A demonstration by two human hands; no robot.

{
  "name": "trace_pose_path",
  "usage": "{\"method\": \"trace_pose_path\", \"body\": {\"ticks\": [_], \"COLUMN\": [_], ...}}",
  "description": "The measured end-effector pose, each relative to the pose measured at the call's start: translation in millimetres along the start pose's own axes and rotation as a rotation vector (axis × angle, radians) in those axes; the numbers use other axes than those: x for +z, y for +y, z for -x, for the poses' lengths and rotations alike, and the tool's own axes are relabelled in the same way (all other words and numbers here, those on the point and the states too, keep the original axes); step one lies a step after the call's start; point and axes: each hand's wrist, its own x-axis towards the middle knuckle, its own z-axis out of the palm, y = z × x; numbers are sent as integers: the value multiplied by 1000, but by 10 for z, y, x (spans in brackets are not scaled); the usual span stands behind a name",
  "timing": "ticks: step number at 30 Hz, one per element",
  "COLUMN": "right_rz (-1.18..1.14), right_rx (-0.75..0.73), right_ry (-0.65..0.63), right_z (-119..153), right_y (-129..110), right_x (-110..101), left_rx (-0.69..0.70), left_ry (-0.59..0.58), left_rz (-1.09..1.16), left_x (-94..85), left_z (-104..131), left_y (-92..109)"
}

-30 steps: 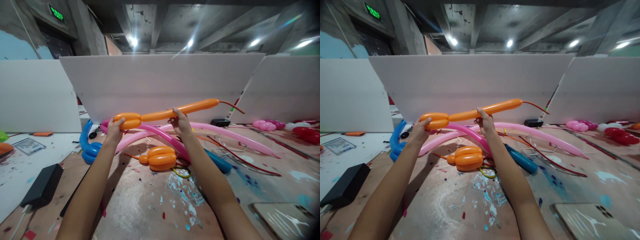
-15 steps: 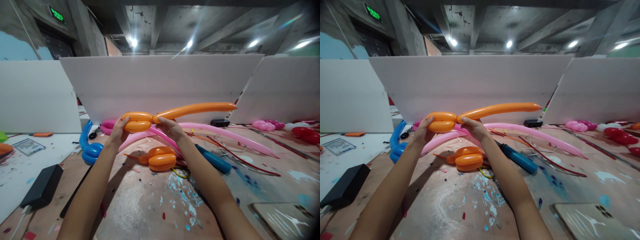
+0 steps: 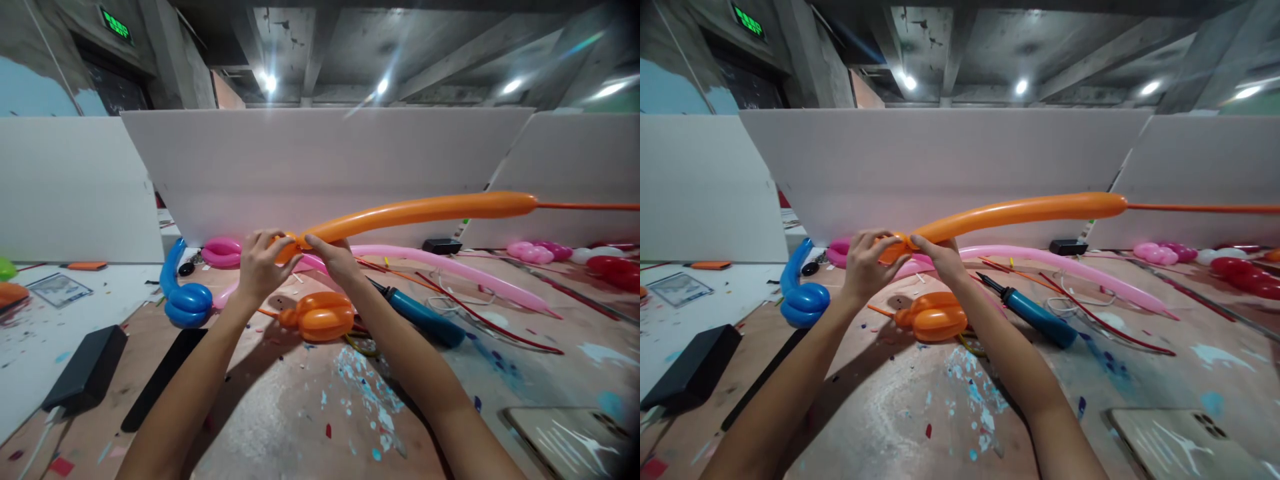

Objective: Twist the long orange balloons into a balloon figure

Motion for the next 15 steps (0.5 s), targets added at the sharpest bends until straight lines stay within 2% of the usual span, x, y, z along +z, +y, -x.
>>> {"method": "trace_pose_path", "body": {"ticks": [4, 9, 15], "right_rz": [-52, -21, -187], "right_rx": [8, 64, 227], "right_ry": [-2, 56, -36], "right_z": [76, 68, 73], "right_y": [-34, -62, -93], "right_x": [122, 94, 105], "left_rx": [60, 120, 187], "left_ry": [52, 142, 211], "left_rz": [-77, -59, -144], "left_x": [11, 9, -7], "left_z": [-6, -24, -9], "left_y": [139, 126, 146]}}
